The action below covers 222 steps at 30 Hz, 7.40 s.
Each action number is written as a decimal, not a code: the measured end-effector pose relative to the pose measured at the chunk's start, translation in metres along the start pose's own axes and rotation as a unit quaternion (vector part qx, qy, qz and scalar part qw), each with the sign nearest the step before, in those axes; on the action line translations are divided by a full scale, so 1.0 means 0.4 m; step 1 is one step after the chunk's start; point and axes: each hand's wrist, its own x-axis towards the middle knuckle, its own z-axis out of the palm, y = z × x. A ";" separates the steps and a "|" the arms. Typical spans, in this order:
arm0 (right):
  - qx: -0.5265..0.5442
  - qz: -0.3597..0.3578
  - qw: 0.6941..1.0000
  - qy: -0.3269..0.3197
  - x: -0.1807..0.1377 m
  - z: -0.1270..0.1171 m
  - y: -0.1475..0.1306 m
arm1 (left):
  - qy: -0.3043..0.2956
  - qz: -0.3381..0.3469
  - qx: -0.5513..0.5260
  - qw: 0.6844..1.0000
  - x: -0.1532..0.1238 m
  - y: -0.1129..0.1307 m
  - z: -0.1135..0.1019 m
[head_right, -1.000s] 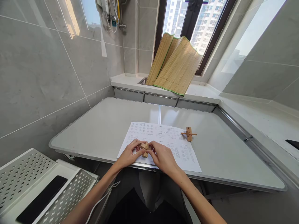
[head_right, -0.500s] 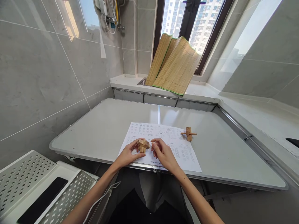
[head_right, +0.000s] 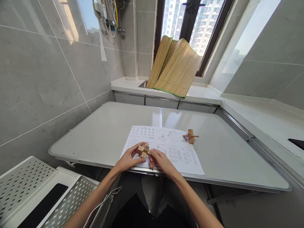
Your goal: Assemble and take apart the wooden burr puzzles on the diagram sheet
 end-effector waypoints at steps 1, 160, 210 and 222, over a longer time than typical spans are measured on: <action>0.019 0.005 1.000 0.001 0.002 0.004 0.001 | -0.003 0.000 -0.001 1.000 0.000 0.001 0.000; -0.371 0.000 0.850 0.374 0.079 -0.548 -0.160 | 0.097 -0.013 0.591 0.801 0.105 -0.067 -0.234; -0.179 -0.110 0.940 0.267 -0.057 -0.283 0.033 | 0.035 0.083 0.207 0.974 0.225 0.003 0.253; -0.239 -0.165 0.904 0.313 -0.060 -0.272 0.027 | 0.067 0.061 0.175 0.980 0.228 -0.009 0.230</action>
